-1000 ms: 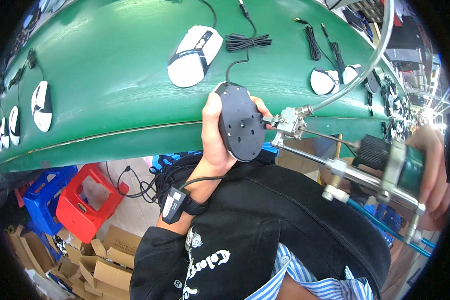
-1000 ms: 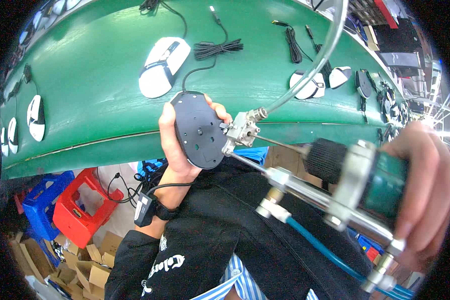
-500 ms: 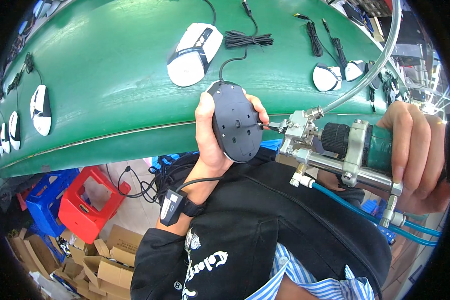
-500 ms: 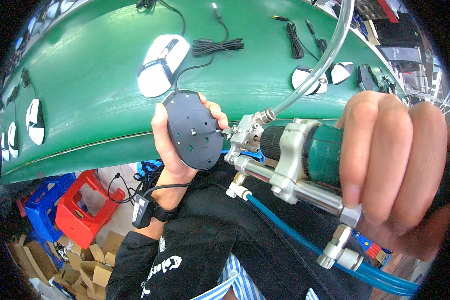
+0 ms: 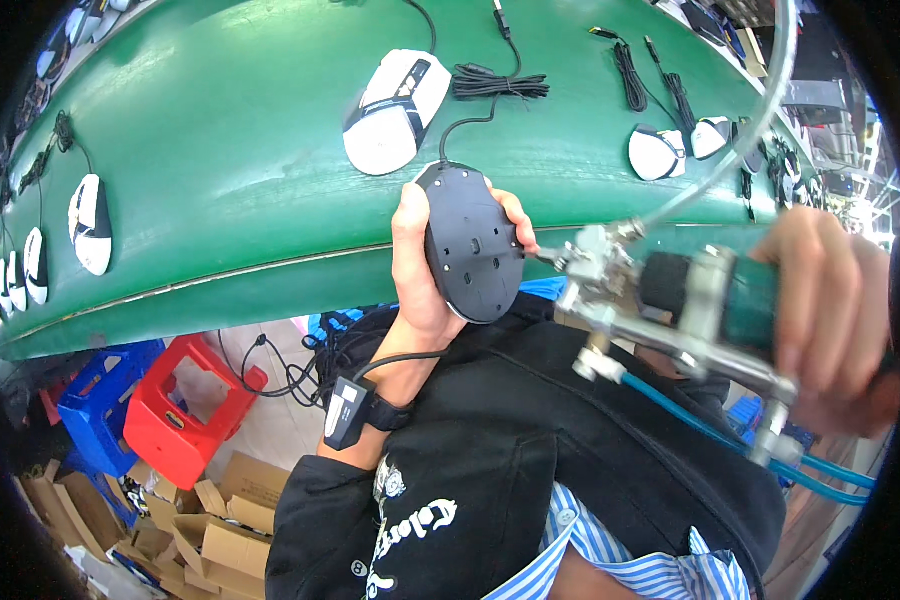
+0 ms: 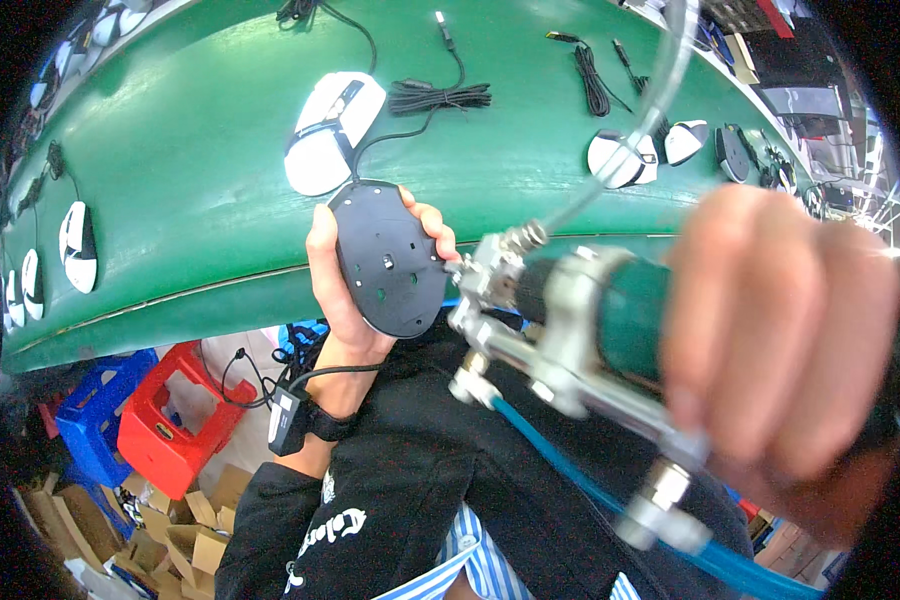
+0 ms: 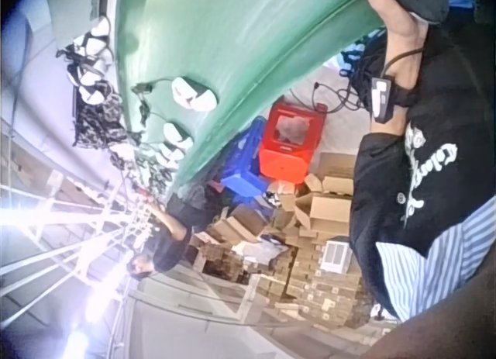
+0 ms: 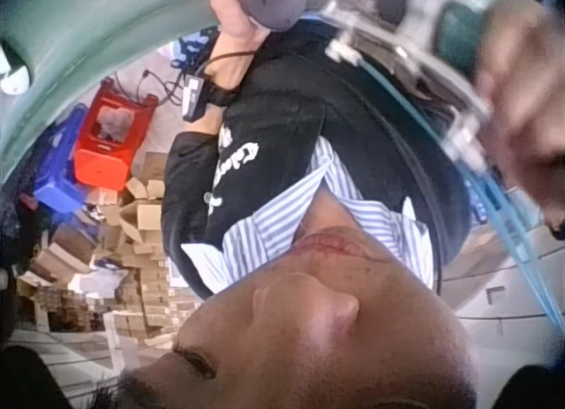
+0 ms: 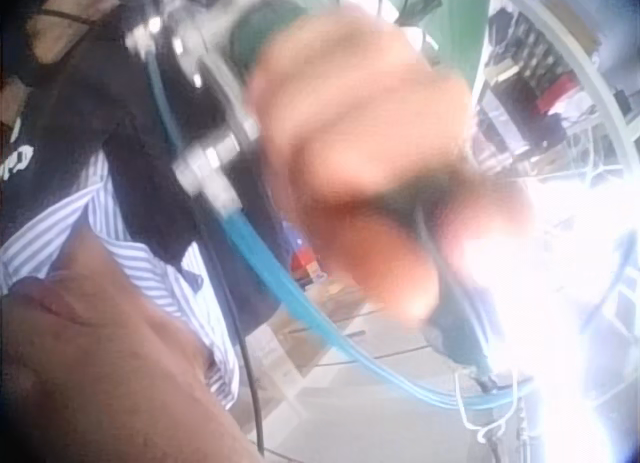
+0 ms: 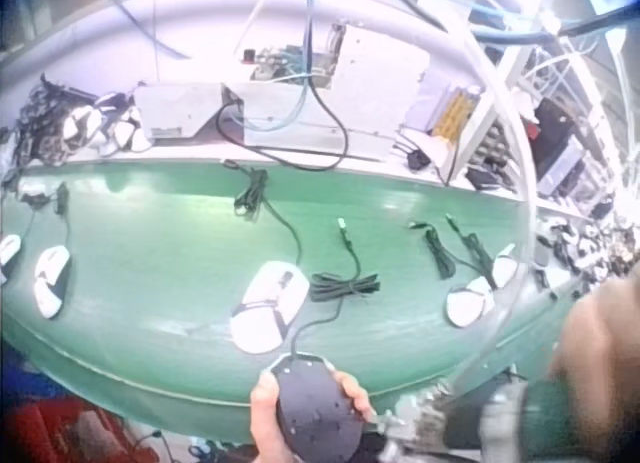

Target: Assemble bottom plates onto computer mice using a pneumatic screwdriving tool on an electronics production floor.

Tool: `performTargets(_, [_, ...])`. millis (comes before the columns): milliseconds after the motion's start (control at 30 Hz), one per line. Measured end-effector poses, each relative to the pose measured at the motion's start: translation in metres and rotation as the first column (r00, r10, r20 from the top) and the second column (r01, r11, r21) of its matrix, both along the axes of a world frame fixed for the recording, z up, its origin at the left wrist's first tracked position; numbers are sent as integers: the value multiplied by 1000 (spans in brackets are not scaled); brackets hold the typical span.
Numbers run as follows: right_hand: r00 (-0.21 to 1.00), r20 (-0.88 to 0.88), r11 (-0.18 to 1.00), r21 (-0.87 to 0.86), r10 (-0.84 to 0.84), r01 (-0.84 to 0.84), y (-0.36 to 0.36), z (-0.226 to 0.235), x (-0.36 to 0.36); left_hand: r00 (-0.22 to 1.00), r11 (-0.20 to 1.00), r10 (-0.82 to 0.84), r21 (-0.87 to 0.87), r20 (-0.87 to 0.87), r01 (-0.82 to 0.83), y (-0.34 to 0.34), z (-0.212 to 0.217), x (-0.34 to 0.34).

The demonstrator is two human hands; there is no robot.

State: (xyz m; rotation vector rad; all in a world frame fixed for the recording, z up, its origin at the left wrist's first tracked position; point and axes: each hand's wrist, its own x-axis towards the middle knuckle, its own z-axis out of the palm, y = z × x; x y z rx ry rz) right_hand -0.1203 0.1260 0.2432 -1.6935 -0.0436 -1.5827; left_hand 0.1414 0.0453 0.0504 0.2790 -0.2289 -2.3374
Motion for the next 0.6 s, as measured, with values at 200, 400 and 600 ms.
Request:
performTargets(200, [975, 132, 981, 56, 180, -188, -35, 1, 72, 999, 999, 39, 4, 19, -39, 2, -13, -1])
performTargets(400, [993, 93, 962, 255, 71, -93, -26, -4, 85, 1000, 1000, 1, 11, 0, -1, 4, -4, -10])
performTargets(600, [989, 44, 941, 307, 138, -145, -37, -7, 94, 1000, 1000, 3, 7, 7, -3, 6, -2, -10])
